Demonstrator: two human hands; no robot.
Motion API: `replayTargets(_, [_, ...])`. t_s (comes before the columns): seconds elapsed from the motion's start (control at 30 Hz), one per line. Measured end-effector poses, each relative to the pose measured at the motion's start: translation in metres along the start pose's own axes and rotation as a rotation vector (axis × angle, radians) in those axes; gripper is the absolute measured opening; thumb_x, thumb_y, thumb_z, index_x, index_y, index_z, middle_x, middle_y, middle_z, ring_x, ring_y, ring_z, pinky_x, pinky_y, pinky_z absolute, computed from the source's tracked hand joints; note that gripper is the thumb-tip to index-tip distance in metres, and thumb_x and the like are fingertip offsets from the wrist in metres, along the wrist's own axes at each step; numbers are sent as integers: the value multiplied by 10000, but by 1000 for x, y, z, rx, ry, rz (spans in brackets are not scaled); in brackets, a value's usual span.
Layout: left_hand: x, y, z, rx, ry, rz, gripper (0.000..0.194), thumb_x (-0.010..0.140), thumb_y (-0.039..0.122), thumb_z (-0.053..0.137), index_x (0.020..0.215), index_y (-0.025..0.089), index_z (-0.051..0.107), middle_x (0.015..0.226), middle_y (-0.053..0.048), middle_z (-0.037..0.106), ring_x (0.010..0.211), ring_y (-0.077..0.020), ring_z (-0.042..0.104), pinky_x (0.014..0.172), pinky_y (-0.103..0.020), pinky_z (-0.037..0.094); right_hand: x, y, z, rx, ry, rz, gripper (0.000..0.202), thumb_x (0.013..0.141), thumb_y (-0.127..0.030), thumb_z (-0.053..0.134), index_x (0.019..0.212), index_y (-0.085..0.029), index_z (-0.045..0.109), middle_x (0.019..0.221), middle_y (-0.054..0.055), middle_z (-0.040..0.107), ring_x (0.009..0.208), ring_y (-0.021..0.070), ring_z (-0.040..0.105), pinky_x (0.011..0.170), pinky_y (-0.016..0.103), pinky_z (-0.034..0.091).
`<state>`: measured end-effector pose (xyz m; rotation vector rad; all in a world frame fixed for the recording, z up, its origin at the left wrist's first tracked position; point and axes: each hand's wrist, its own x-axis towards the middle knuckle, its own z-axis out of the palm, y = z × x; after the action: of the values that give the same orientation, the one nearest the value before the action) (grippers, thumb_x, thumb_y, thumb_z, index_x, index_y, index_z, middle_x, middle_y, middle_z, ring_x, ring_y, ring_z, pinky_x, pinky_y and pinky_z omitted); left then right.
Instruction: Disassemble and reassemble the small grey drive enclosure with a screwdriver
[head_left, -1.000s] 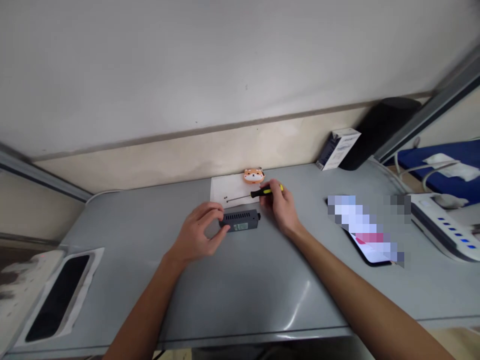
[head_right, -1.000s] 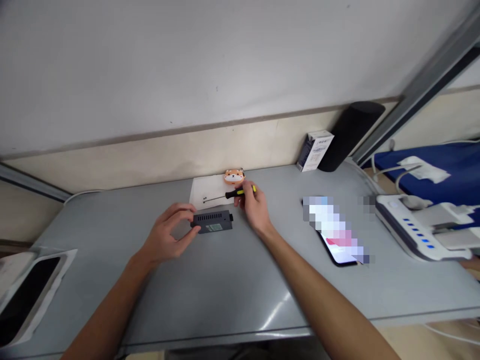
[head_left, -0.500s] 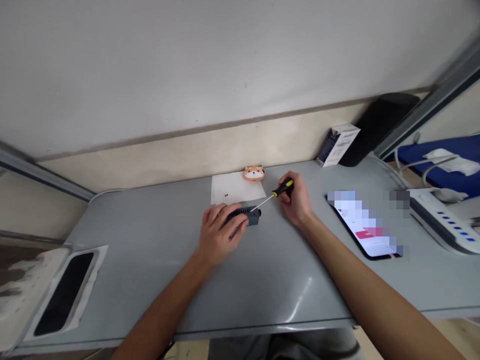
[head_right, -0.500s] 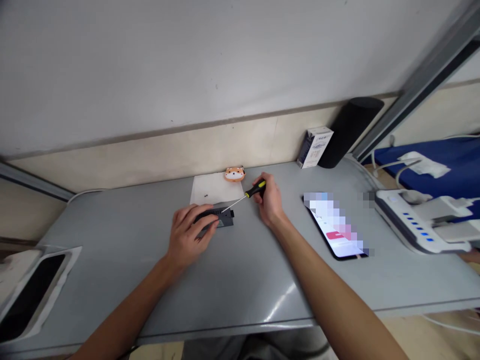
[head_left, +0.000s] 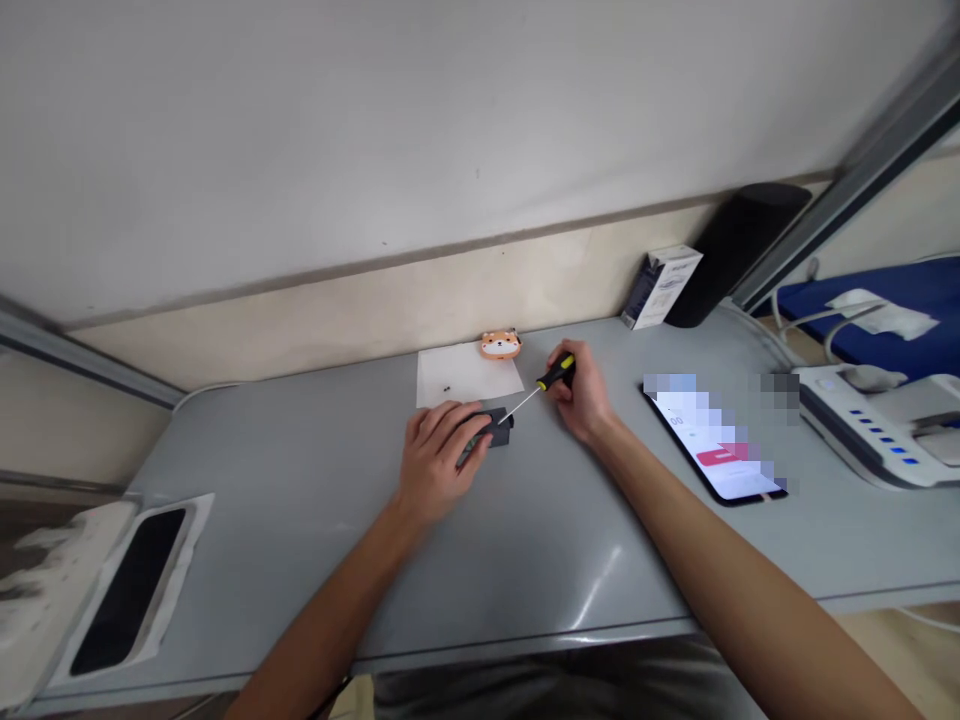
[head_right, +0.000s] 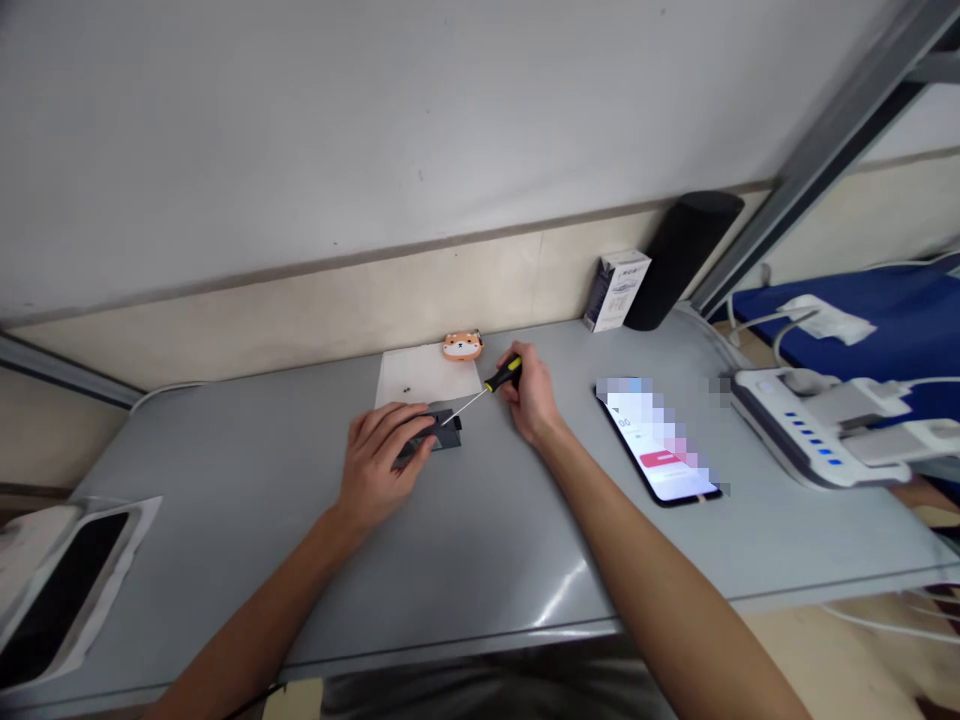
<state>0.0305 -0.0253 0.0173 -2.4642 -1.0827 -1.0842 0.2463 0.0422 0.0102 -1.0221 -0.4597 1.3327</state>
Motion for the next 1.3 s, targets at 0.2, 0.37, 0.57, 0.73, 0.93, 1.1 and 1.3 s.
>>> replayTargets(0.2, [0, 1, -1, -22, -34, 3, 186, 1026, 193, 626, 1202, 239, 670, 1147, -47, 802, 1114, -210, 725, 1010, -368, 448, 2, -1, 0, -26, 9, -6, 253, 765, -397, 608, 605, -217, 530, 507, -63, 408, 377, 49, 215, 375, 245, 149])
replayTargets(0.37, [-1, 0, -1, -8, -35, 36, 179, 1019, 183, 628, 1178, 244, 684, 1158, -50, 797, 1119, -212, 720, 1014, -373, 442, 2, 0, 0, -70, -10, -13, 280, 799, -429, 597, 619, -230, 513, 467, -81, 321, 366, 64, 209, 376, 252, 173])
replayTargets(0.57, [0, 1, 0, 43, -32, 76, 179, 1016, 168, 636, 1172, 237, 690, 1163, -58, 794, 1085, -209, 721, 996, -378, 433, 3, 1, -1, -81, -13, -32, 283, 805, -443, 589, 626, -236, 516, 473, -80, 332, 361, 67, 213, 370, 251, 190])
replayTargets(0.73, [-1, 2, 1, 43, -44, 92, 173, 1023, 174, 621, 1165, 241, 694, 1156, -56, 793, 1086, -211, 719, 993, -382, 429, 4, 1, -2, -62, -9, -15, 296, 822, -441, 596, 623, -236, 518, 439, -83, 299, 363, 74, 207, 376, 246, 187])
replayTargets(0.93, [-1, 3, 1, 23, -83, 68, 223, 1011, 158, 604, 1181, 254, 713, 1188, -60, 784, 1098, -208, 710, 1016, -376, 426, 6, 3, -4, -56, -16, -35, 318, 807, -481, 620, 632, -240, 509, 446, -85, 314, 371, 73, 195, 381, 252, 163])
replayTargets(1.1, [-1, 3, 1, 8, -77, 66, 234, 1003, 135, 591, 1161, 252, 717, 1179, -51, 786, 1095, -202, 708, 1021, -373, 418, 6, 8, -3, -70, -21, -95, 360, 819, -555, 622, 670, -235, 554, 465, -78, 353, 391, 83, 255, 407, 261, 209])
replayTargets(1.3, [-1, 4, 2, 11, -67, 64, 264, 983, 96, 574, 1149, 246, 714, 1167, -54, 791, 1103, -209, 717, 1028, -381, 416, 0, 13, 2, -209, -27, -164, 468, 856, -677, 624, 734, -225, 618, 473, -57, 430, 431, 104, 366, 435, 266, 259])
